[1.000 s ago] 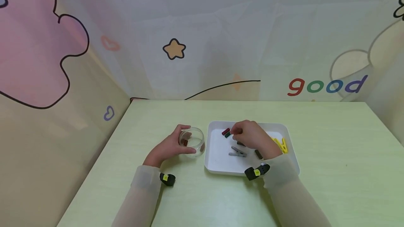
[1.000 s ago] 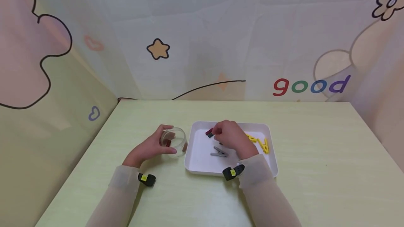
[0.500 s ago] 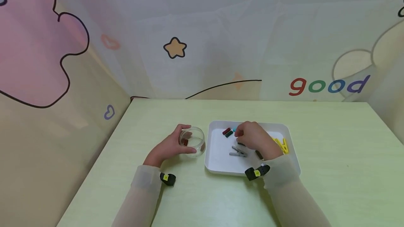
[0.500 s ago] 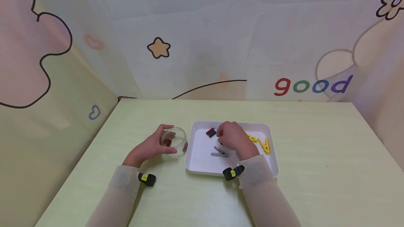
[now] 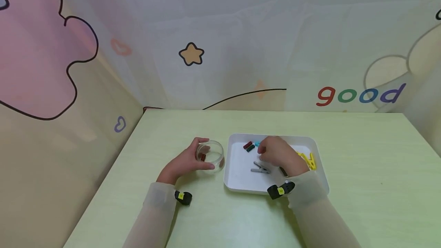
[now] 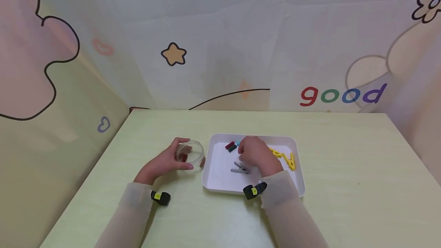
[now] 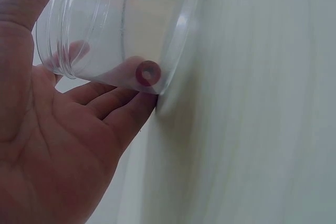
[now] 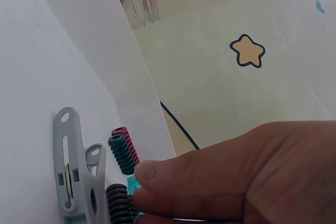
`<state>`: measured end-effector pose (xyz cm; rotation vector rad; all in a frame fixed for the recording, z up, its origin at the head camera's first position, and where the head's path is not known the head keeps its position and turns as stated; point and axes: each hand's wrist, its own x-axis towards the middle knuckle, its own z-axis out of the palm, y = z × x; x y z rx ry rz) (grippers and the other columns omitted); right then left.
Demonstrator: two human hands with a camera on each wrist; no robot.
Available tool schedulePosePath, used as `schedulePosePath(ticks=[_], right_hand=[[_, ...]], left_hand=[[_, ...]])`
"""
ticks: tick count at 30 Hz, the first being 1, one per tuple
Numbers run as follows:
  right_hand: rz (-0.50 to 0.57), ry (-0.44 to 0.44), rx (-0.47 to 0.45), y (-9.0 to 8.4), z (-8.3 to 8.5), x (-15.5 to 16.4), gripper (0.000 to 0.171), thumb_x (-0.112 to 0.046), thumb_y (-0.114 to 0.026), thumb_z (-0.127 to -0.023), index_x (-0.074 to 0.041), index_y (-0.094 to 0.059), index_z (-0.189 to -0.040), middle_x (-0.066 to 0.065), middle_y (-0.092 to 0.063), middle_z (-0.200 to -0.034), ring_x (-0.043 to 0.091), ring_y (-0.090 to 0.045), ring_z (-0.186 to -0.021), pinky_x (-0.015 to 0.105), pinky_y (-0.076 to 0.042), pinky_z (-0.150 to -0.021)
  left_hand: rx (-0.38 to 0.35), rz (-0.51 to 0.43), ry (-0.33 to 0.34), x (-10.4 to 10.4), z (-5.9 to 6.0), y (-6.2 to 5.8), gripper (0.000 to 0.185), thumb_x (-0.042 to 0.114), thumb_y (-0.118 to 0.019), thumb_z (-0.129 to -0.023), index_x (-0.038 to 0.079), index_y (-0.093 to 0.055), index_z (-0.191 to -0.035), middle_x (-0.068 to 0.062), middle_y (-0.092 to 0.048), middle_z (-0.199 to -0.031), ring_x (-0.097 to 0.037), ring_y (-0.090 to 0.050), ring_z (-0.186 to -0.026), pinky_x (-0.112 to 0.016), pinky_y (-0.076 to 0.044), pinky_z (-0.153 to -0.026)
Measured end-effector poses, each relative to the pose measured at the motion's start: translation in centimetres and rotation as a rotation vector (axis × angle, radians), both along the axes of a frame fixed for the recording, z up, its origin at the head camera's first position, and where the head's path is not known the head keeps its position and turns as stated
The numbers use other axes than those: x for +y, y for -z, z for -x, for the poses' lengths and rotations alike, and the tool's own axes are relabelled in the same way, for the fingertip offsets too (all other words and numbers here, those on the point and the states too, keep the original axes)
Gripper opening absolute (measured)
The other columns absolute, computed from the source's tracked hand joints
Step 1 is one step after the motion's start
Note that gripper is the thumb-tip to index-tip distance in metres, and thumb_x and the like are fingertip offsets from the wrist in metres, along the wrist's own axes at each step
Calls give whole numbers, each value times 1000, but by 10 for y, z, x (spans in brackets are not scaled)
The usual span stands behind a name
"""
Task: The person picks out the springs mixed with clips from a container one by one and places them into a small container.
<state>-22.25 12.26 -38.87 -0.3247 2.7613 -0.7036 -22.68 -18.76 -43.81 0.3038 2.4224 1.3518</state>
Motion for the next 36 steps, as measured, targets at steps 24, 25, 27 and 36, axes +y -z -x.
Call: schedulePosePath(ticks=[24, 25, 27, 36], right_hand=[[-31, 12, -122, 4, -3, -2, 5, -6, -71, -84, -10, -73, -86, 4, -65, -86, 21, -54, -80, 28, -45, -68], [-33, 10, -121, 4, -3, -2, 6, -5, -71, -84, -10, -73, -86, 4, -65, -85, 21, -54, -80, 28, -45, -68], [-36, 7, -122, 3, -3, -2, 6, -5, -70, -85, -11, -73, -86, 4, -65, -86, 21, -54, -80, 28, -45, -67], [-38, -18, -120, 2, -4, -1, 8, -3, -69, -85, -11, -73, -86, 4, -64, -85, 20, -54, -79, 28, -45, -67]], left_hand=[[-1, 4, 14, -1, 1, 2, 94, 39, -87, -70, 30, -28, -143, -1, -55, -136, -21, -53, -109, -36, -40, -95], [-4, 3, 13, -1, 1, 2, 94, 38, -87, -70, 29, -28, -144, -3, -55, -137, -22, -53, -109, -36, -40, -95], [-9, -1, 13, -1, 2, 2, 94, 34, -86, -72, 27, -27, -145, -5, -53, -139, -23, -53, -111, -37, -40, -96], [-13, -2, 8, -1, 2, 1, 93, 32, -86, -73, 27, -27, -144, -5, -52, -141, -23, -53, -111, -38, -39, -98]])
